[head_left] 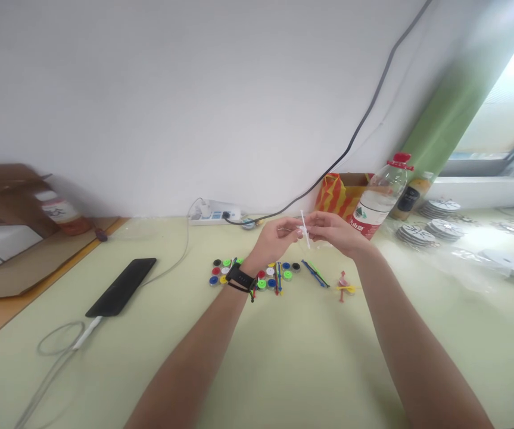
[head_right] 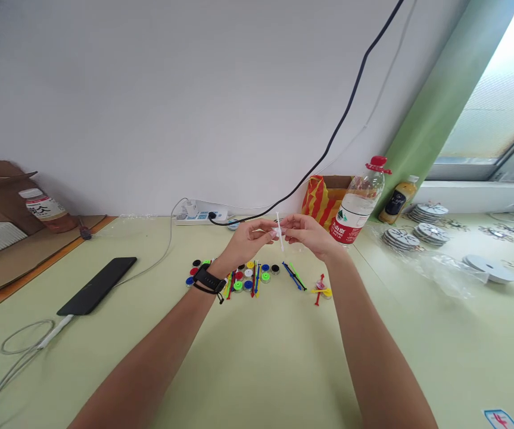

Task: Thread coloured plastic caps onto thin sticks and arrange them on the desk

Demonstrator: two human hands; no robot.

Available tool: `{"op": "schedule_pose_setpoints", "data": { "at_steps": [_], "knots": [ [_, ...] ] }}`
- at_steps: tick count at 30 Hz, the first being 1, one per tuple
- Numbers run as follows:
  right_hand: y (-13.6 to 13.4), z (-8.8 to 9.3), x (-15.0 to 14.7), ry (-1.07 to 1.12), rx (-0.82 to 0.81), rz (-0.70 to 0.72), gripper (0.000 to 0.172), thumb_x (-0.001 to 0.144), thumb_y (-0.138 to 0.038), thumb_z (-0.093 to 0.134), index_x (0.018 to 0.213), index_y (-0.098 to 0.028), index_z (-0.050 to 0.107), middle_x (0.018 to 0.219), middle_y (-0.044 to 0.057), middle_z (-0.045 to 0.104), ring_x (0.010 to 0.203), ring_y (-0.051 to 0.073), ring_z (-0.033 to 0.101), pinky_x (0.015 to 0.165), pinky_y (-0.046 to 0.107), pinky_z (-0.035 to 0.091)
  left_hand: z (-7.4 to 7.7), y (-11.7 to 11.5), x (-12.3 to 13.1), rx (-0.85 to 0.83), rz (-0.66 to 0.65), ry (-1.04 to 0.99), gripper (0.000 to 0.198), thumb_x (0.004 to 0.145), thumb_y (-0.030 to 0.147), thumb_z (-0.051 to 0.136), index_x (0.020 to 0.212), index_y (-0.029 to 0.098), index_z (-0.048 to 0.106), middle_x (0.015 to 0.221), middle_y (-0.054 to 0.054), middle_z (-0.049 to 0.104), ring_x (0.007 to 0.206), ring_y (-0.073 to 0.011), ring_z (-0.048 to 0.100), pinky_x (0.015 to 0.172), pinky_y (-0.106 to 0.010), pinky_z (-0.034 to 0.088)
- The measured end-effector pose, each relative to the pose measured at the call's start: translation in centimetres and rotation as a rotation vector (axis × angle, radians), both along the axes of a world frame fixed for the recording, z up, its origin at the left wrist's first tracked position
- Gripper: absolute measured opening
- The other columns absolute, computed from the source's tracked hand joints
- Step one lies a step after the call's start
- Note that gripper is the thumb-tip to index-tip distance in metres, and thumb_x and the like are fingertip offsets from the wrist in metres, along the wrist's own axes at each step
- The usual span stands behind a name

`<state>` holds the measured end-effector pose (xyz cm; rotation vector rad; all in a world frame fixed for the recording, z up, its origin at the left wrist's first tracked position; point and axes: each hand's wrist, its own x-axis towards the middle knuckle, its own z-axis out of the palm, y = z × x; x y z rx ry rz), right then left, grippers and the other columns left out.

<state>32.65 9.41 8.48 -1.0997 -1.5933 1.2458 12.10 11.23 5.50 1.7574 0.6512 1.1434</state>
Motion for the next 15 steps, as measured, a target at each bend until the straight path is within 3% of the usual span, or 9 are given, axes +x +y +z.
{"op": "schedule_pose_setpoints", "data": {
  "at_steps": [4,11,15],
  "knots": [
    [-0.3,0.27,-0.21,-0.029,-0.028,0.037,0.031,0.082,-0.047,0.074,0.093,-0.019,0.069,0.086,0.005,0.066,0.072,0.014,0.054,0.068,0.03,0.045,-0.21,0.04,0.03,0.047,0.051,0.015,0.024,0.089,0.031,0.072,0.107,0.015,0.074,0.101,-0.009,0.075,0.09,-0.0188,0.072,0.088,-0.034,0.06],
    [-0.27,-0.12,-0.71,-0.078,-0.025,0.15,0.011,0.079,-0.029,0.067,0.085,-0.02,0.065,0.076,0.001,0.061,0.072,0.015,0.054,0.068,0.03,0.044,-0.47,-0.31,-0.1,0.143,0.061,0.112,0.021,0.087,0.029,0.071,0.102,0.016,0.071,0.11,-0.01,0.072,0.083,-0.017,0.073,0.08,-0.031,0.061],
    [-0.33,-0.56,-0.99,-0.201,-0.042,0.168,0.003,0.079,-0.024,0.056,0.08,-0.021,0.058,0.068,-0.002,0.052,0.065,0.013,0.047,0.06,0.026,0.037,-0.69,-0.65,-0.16,0.146,0.015,0.182,0.014,0.085,0.026,0.068,0.093,0.015,0.067,0.092,-0.005,0.072,0.077,-0.0155,0.07,0.072,-0.026,0.057]
  ]
}}
